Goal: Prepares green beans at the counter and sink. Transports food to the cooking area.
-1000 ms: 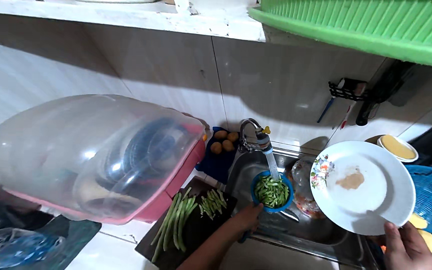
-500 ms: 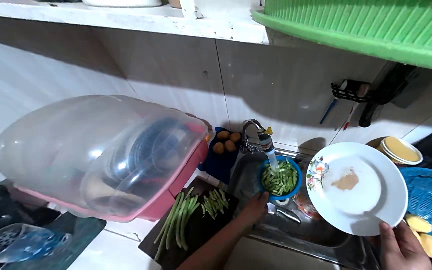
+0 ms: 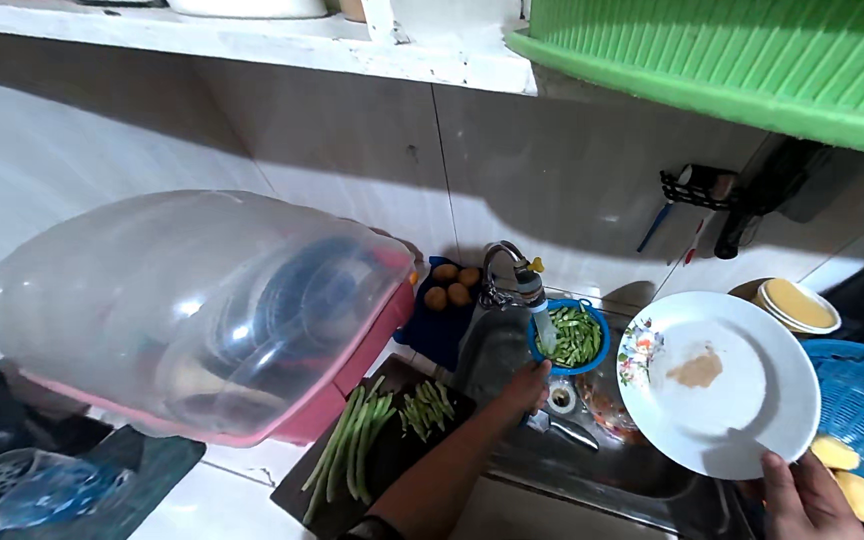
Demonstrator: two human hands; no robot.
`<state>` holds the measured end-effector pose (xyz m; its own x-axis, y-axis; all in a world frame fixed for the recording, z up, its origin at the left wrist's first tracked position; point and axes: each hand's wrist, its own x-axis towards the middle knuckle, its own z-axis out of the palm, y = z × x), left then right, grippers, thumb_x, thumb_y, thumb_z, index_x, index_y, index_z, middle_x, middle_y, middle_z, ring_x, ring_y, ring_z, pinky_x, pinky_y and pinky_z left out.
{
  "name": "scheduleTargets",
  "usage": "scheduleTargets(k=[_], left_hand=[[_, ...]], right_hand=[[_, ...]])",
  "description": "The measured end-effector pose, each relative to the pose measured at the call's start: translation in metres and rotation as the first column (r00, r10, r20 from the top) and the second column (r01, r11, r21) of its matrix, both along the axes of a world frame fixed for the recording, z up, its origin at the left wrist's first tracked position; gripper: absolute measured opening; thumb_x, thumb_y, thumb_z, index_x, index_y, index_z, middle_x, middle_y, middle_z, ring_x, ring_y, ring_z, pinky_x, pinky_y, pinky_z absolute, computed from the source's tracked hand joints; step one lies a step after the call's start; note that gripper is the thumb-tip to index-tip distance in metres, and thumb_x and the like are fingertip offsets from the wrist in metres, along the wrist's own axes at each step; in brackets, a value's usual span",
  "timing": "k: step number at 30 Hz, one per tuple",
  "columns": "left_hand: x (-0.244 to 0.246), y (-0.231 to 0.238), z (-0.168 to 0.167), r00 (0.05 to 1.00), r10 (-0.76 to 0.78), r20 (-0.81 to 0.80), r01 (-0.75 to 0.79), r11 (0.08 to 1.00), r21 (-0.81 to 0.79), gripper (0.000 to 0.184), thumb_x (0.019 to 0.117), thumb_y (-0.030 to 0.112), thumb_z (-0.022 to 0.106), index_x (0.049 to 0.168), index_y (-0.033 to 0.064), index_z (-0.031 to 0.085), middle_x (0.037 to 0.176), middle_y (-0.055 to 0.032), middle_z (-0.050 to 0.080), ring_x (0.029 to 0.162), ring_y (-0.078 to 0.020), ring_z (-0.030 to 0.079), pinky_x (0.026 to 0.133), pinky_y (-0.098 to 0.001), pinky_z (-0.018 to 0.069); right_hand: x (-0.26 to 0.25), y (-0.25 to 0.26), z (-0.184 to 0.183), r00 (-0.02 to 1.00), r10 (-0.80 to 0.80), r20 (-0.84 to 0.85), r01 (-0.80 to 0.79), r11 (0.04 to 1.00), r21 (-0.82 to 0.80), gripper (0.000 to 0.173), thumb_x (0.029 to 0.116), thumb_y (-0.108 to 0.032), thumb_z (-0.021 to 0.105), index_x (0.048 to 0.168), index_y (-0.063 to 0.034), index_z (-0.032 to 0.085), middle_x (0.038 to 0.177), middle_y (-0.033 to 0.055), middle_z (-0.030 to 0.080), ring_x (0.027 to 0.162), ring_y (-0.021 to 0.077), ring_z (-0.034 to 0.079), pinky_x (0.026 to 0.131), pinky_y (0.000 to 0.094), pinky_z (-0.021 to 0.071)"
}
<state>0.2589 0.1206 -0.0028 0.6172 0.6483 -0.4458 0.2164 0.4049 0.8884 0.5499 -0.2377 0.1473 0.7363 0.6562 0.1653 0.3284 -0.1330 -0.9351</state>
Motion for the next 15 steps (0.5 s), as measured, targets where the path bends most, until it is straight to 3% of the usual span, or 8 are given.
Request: scheduleTargets(k=[6, 12, 15], left_hand=[[-0.022, -0.017, 0.009, 0.986, -0.100, -0.132, 0.103, 0.995, 0.012, 0.061, 0.0996, 0.072, 0.040, 0.131, 0.0238, 0.060, 0.071, -0.0061, 0.057, 0.057, -0.0191, 0.056, 0.056, -0.0389, 0.0530], [-0.039, -0.028, 0.001, 0.988, -0.053, -0.145, 0.049, 0.998, -0.026, 0.060, 0.1006, 0.070, 0.041, 0.132, 0.0221, 0.057, 0.073, -0.0079, 0.059, 0.058, -0.0211, 0.058, 0.056, -0.0407, 0.0541], [-0.044, -0.031, 0.008, 0.989, -0.020, -0.143, 0.012, 0.998, -0.056, 0.060, 0.1013, 0.070, 0.039, 0.135, 0.0219, 0.054, 0.074, -0.0082, 0.059, 0.059, -0.0218, 0.058, 0.056, -0.0405, 0.0541]], right_hand=[[0.002, 0.000, -0.010, 1.000, -0.015, -0.003, 0.015, 1.000, 0.009, 0.043, 0.1041, -0.020, 0.060, 0.141, 0.0000, 0.048, 0.112, 0.0091, 0.071, 0.087, 0.0215, 0.075, 0.073, 0.0449, 0.0668], [0.006, 0.003, -0.023, 1.000, -0.003, 0.030, 0.002, 1.000, 0.018, 0.041, 0.1038, -0.019, 0.060, 0.139, -0.0010, 0.051, 0.108, 0.0081, 0.072, 0.083, 0.0204, 0.075, 0.070, 0.0435, 0.0663], [0.006, 0.004, -0.027, 1.000, 0.009, 0.021, -0.009, 1.000, 0.019, 0.041, 0.1037, -0.019, 0.060, 0.139, -0.0010, 0.051, 0.111, 0.0079, 0.072, 0.088, 0.0204, 0.075, 0.073, 0.0439, 0.0665]])
